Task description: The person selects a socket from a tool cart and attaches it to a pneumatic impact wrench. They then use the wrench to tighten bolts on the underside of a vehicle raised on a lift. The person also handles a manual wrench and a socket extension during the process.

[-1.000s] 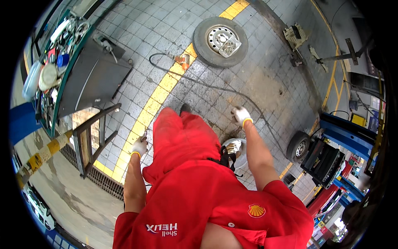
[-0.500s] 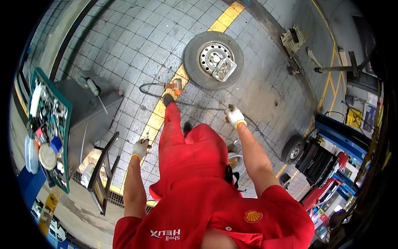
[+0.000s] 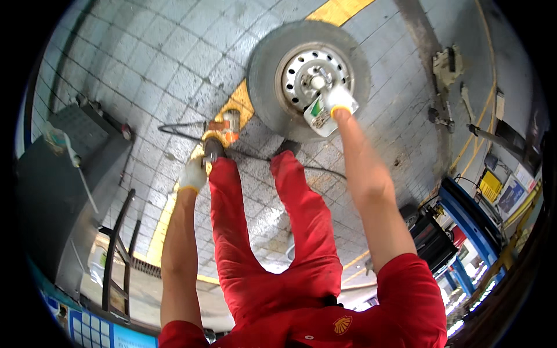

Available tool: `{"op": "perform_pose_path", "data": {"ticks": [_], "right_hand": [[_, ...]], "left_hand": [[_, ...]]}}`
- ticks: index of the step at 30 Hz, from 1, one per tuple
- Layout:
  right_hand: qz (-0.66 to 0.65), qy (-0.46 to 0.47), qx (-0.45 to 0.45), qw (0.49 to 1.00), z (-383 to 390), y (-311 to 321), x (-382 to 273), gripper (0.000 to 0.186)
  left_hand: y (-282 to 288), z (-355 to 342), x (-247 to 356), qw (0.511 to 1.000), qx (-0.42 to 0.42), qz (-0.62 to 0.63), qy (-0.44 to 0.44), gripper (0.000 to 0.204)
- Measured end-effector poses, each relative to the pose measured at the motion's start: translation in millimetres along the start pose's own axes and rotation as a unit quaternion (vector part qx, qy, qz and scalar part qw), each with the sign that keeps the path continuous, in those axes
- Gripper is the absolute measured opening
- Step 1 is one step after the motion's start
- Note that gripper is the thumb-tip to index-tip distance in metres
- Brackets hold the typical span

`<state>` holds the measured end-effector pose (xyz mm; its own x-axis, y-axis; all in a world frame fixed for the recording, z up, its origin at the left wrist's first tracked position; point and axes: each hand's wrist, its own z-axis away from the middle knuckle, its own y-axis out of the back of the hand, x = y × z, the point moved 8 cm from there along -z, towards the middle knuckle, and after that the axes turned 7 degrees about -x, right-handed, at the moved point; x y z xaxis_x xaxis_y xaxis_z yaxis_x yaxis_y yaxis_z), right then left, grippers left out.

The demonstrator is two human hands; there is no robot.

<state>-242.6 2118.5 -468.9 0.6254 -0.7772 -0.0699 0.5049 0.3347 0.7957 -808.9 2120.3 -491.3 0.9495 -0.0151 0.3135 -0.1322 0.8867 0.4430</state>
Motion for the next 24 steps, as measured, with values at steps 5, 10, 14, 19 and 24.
{"op": "perform_pose_path", "data": {"ticks": [5,10,14,19,24], "right_hand": [[0.169,0.014,-0.071,0.983,-115.9,-68.3,11.5,0.052],[0.260,0.024,-0.115,0.958,-143.2,-91.8,-2.8,0.048],[0.212,-0.006,-0.078,0.974,-179.8,-99.9,32.9,0.047],[0.252,0.039,-0.058,0.965,-191.3,-110.3,44.1,0.053],[0.185,0.148,0.073,0.969,-138.0,-66.2,25.5,0.056]], "left_hand": [[-1.3,-118.7,46.0,0.991,0.036,-0.129,0.019,0.039],[-20.6,-191.4,50.6,0.962,0.040,-0.269,-0.014,0.028],[-50.6,-245.1,32.6,0.911,-0.054,-0.408,-0.023,0.029],[-80.1,-280.7,9.3,0.869,-0.152,-0.470,0.011,0.033],[-82.8,-226.4,70.1,0.874,-0.229,-0.429,-0.011,0.042]]}}
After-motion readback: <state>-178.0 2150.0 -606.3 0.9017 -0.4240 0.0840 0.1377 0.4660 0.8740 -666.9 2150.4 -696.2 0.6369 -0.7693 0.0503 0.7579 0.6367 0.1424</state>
